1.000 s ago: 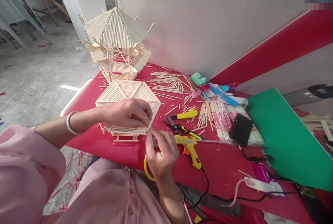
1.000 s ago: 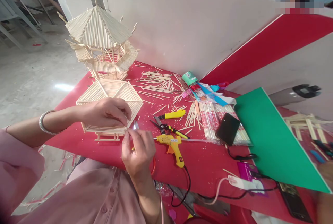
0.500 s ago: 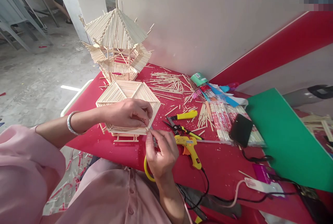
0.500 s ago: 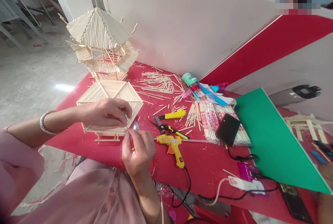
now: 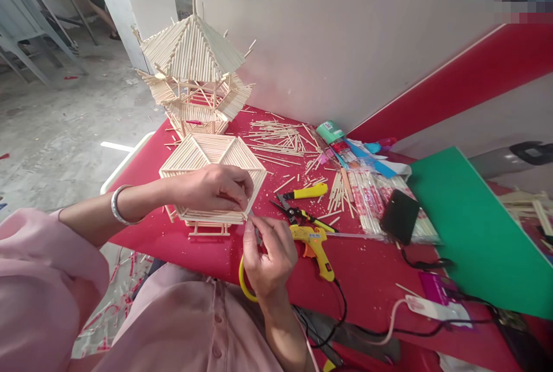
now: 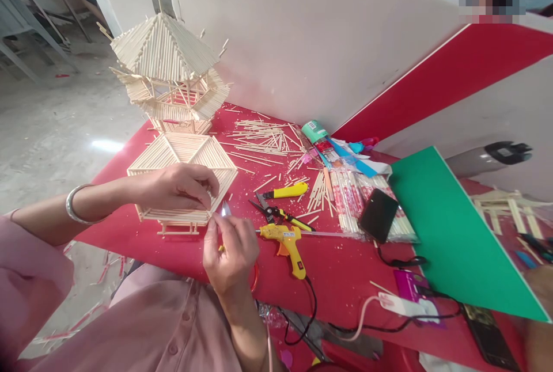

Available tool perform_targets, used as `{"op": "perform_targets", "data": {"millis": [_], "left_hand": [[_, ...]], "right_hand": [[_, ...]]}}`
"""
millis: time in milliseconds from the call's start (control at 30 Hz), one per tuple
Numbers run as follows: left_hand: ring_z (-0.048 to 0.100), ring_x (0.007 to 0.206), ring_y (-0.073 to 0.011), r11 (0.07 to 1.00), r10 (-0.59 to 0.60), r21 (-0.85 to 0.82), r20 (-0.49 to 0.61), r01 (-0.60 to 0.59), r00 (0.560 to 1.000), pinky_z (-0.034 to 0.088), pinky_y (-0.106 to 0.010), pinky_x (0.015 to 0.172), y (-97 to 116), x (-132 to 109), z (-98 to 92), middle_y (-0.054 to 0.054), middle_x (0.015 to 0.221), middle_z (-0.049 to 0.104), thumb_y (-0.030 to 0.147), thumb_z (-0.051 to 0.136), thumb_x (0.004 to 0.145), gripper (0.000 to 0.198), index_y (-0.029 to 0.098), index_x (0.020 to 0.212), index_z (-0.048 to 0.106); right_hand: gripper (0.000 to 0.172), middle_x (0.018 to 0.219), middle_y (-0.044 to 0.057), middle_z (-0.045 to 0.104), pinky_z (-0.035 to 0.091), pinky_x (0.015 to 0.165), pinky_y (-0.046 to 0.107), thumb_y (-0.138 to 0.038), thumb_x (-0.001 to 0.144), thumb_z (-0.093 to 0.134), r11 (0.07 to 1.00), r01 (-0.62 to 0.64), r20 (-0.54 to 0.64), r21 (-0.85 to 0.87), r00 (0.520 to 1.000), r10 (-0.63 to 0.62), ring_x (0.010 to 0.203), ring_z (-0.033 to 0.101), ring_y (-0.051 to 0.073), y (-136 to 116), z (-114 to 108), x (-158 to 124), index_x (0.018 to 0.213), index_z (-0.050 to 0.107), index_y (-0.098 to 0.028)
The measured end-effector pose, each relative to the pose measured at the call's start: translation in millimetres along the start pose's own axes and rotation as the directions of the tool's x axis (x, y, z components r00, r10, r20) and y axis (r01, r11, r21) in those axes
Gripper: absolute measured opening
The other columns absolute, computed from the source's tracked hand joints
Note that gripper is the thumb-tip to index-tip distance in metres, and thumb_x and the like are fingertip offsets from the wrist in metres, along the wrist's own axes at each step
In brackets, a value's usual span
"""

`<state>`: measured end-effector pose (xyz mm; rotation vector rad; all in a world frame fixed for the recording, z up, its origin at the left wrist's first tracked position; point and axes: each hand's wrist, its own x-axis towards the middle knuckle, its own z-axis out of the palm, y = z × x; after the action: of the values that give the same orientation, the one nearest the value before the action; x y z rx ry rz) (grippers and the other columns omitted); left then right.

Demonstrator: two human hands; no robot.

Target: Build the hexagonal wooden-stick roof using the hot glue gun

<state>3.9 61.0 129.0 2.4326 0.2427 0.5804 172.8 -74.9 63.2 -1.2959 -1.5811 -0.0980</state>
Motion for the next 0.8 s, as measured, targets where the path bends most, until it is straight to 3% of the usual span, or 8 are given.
{"op": "perform_targets", "data": {"millis": [800], "left_hand": [[0.066, 0.083, -0.0139, 1.000, 0.014, 0.000, 0.007, -0.014, 1.000, 0.053, -0.024, 0.076, 2.5, 0.9, -1.4, -0.012, 0.100, 0.071, 0.012, 0.060, 0.093, 0.020, 0.016, 0.087, 0.078]], "right_hand": [[0.022, 0.088, 0.007, 0.070, 0.052, 0.074, 0.029, -0.008, 0.091, 0.063, 0.999, 0.042, 0.023, 0.003, 0.999, -0.042, 0.078, 0.062, 0.015, -0.5, -3.3, -2.1, 0.110, 0.070, -0.017]]}}
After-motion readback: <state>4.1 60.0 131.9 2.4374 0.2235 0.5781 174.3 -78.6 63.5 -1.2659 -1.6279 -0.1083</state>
